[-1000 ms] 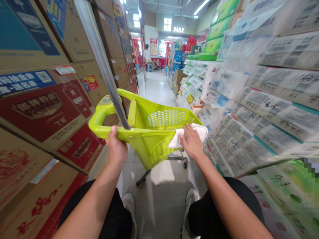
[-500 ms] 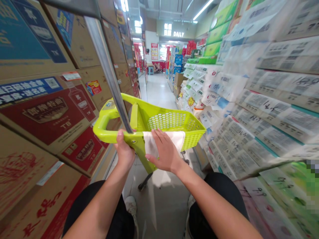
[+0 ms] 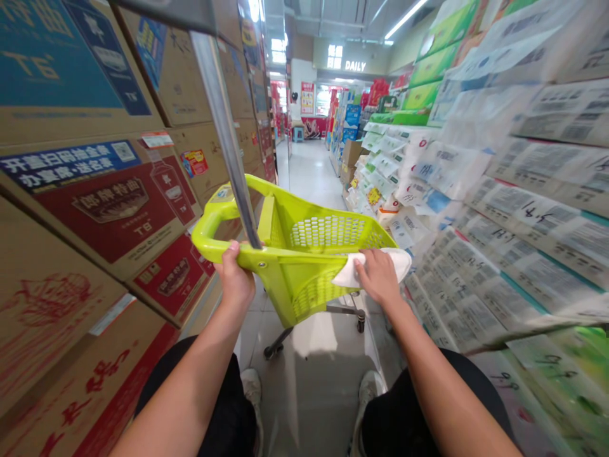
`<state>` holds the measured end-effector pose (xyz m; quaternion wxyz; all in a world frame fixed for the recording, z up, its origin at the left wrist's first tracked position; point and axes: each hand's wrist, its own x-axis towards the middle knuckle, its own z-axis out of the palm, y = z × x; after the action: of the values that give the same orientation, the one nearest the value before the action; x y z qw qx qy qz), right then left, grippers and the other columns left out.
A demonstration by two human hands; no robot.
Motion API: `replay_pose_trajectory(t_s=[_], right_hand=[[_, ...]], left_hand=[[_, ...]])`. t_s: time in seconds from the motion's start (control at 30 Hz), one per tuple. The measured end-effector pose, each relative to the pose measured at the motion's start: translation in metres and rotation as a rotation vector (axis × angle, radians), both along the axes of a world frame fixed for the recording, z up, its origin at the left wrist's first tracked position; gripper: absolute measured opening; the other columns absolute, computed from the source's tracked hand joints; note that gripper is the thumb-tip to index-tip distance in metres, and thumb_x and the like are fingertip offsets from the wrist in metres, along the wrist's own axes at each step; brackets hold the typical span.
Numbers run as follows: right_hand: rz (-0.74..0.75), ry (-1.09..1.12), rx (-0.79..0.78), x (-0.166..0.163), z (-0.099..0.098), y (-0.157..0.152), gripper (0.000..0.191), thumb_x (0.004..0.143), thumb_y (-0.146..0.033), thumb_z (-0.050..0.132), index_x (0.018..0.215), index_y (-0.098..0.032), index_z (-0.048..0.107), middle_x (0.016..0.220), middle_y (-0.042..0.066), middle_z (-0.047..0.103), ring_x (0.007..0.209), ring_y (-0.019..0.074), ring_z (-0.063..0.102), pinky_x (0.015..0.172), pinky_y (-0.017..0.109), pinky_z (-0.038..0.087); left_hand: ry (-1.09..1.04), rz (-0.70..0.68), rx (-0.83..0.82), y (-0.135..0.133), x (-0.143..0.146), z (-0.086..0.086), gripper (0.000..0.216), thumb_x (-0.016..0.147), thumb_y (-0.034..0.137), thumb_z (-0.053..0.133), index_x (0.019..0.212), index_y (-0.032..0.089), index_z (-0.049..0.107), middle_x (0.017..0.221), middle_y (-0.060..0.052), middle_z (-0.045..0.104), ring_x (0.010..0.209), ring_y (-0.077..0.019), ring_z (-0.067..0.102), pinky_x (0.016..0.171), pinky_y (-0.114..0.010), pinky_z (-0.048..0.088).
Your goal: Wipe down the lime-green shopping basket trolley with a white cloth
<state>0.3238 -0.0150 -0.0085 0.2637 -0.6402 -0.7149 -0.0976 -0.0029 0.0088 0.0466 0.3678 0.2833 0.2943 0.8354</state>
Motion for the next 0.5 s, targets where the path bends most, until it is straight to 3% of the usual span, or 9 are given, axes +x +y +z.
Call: replay_pose_trajectory(t_s=[0.1, 0.17, 0.23, 0.33, 0.43, 0.5], right_hand=[[-0.121, 0.012, 0.000, 0.023, -0.003, 0.007, 0.053, 0.107, -0.052, 0.030, 0.124, -0.016, 0.064, 0.123, 0.019, 0.066, 0.123, 0.0355, 0.056, 0.114, 0.059, 0.036], [-0.128, 0.035, 0.043, 0.016, -0.003, 0.008, 0.053, 0.107, -0.053, 0.031, 0.119, -0.014, 0.065, 0.119, 0.020, 0.065, 0.119, 0.0359, 0.055, 0.111, 0.057, 0.038], [-0.032, 0.068, 0.083, -0.008, -0.001, 0.006, 0.051, 0.106, -0.054, 0.035, 0.118, -0.015, 0.065, 0.116, 0.019, 0.065, 0.117, 0.0348, 0.055, 0.110, 0.055, 0.039], [0.260, 0.131, 0.109, -0.062, 0.010, -0.005, 0.047, 0.104, -0.052, 0.042, 0.131, -0.017, 0.059, 0.124, 0.015, 0.064, 0.119, 0.0325, 0.054, 0.114, 0.054, 0.036], [0.455, 0.188, 0.125, -0.114, 0.024, -0.018, 0.061, 0.101, -0.052, 0.049, 0.151, -0.018, 0.044, 0.142, 0.016, 0.057, 0.130, 0.0329, 0.049, 0.118, 0.055, 0.033], [0.505, 0.209, 0.122, -0.136, 0.032, -0.022, 0.068, 0.099, -0.053, 0.051, 0.157, -0.020, 0.038, 0.146, 0.015, 0.053, 0.133, 0.0334, 0.048, 0.119, 0.055, 0.033]], left_hand=[[0.050, -0.176, 0.028, -0.004, 0.001, -0.001, 0.037, 0.072, 0.053, 0.071, 0.079, 0.022, 0.052, 0.070, 0.000, 0.066, 0.068, -0.0192, 0.070, 0.070, -0.031, 0.055], [0.051, -0.249, 0.013, -0.007, 0.004, -0.002, 0.038, 0.073, 0.056, 0.070, 0.082, 0.022, 0.056, 0.075, -0.003, 0.072, 0.071, -0.0199, 0.071, 0.070, -0.030, 0.055], [0.023, -0.273, -0.018, -0.009, 0.008, -0.002, 0.038, 0.074, 0.057, 0.069, 0.085, 0.022, 0.059, 0.078, -0.004, 0.075, 0.070, -0.0200, 0.071, 0.070, -0.030, 0.056], [-0.002, -0.268, -0.046, -0.012, 0.014, -0.001, 0.039, 0.073, 0.057, 0.069, 0.083, 0.021, 0.060, 0.078, -0.005, 0.076, 0.069, -0.0201, 0.071, 0.069, -0.031, 0.057], [0.012, -0.277, -0.080, -0.013, 0.016, 0.000, 0.042, 0.072, 0.060, 0.067, 0.081, 0.020, 0.062, 0.074, -0.005, 0.075, 0.067, -0.0209, 0.071, 0.069, -0.033, 0.058], [0.023, -0.287, -0.094, -0.014, 0.014, 0.002, 0.043, 0.071, 0.061, 0.066, 0.080, 0.019, 0.063, 0.072, -0.005, 0.073, 0.065, -0.0215, 0.071, 0.069, -0.035, 0.058]])
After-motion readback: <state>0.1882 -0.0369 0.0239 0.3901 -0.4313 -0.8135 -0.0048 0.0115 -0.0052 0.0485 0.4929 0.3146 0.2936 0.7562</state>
